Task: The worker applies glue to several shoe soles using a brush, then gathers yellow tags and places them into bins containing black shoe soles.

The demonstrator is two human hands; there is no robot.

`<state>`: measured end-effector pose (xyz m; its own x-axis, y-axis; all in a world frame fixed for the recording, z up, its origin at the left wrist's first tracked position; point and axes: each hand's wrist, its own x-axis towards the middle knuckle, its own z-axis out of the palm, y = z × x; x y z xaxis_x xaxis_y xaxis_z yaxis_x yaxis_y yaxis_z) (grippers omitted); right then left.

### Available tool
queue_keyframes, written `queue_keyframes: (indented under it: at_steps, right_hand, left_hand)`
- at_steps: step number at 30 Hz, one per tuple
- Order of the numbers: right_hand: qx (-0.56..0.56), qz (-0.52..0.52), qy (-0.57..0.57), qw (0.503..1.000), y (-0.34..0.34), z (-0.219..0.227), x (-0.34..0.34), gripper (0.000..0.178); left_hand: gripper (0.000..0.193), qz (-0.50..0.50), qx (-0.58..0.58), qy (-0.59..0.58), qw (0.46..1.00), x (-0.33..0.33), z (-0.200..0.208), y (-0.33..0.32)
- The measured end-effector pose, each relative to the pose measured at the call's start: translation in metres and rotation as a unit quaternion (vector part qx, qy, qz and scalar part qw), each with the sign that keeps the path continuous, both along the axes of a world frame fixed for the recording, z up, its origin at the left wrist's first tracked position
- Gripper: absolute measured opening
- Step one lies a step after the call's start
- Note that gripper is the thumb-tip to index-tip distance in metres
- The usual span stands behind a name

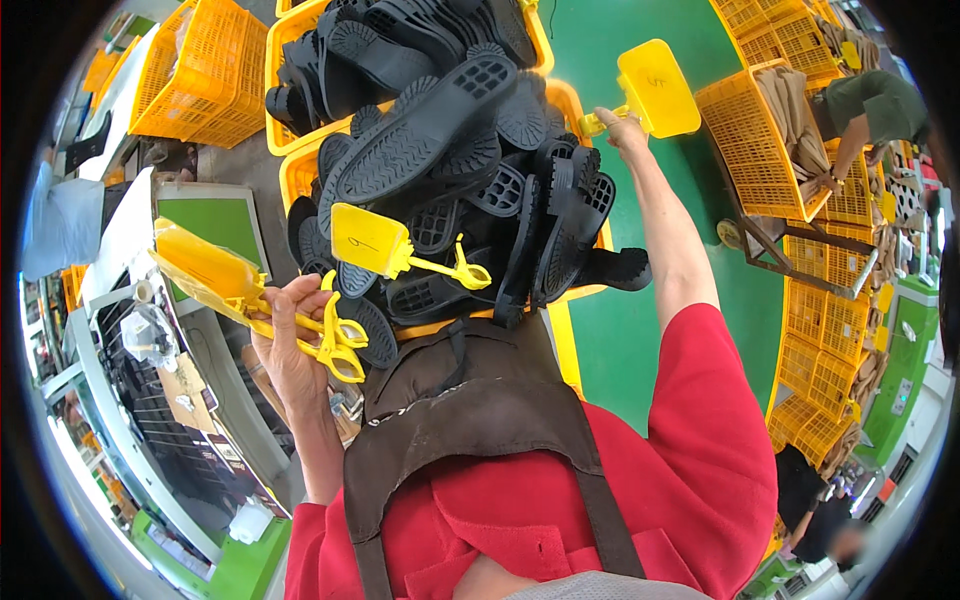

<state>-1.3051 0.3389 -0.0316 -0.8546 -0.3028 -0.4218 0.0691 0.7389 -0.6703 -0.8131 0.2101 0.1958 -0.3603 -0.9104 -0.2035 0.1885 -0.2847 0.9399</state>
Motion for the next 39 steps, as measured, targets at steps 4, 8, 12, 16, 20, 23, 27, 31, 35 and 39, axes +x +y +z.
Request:
queue_keyframes:
  at_steps: [4,8,12,16,20,23,27,31,35,39]
  right_hand:
    - [-0.030,-0.022,0.033,0.999,-0.001,-0.018,0.012,0.067]
    - [-0.003,-0.032,-0.004,0.999,0.002,-0.029,0.009,0.070]
    - [-0.018,-0.049,-0.021,0.998,0.008,-0.040,0.002,0.066]
    - [-0.009,0.020,-0.076,0.997,0.006,-0.031,0.008,0.070]
    - [0.051,0.027,-0.067,0.996,0.007,-0.038,0.005,0.073]
    - [0.059,0.006,0.025,0.998,0.014,-0.058,0.000,0.079]
    - [-0.007,0.008,0.065,0.998,0.024,-0.047,0.016,0.101]
    - [-0.167,-0.045,-0.085,0.981,0.044,-0.021,0.026,0.103]
    - [-0.365,-0.197,-0.083,0.906,0.053,-0.007,0.043,0.070]
    - [-0.379,-0.227,0.030,0.897,0.058,-0.007,0.043,0.037]
  left_hand:
    - [0.018,0.016,0.036,0.031,0.999,0.009,-0.007,-0.005]
    - [0.019,0.030,0.045,0.031,0.998,0.013,-0.011,-0.006]
    - [0.017,0.025,0.057,0.032,0.998,0.014,-0.014,-0.007]
    - [0.015,0.037,0.064,0.043,0.996,0.018,-0.018,-0.003]
    - [0.015,0.030,0.065,0.053,0.996,0.021,-0.020,-0.004]
    - [0.016,0.026,0.065,0.039,0.997,0.022,-0.021,-0.007]
    - [0.018,0.022,0.070,0.023,0.997,0.032,-0.029,-0.005]
    - [0.024,0.035,0.065,0.009,0.997,0.034,-0.043,-0.005]
    - [0.028,0.039,0.089,0.029,0.995,0.025,-0.043,-0.002]
    - [0.027,0.025,0.074,0.041,0.996,0.023,-0.039,-0.005]
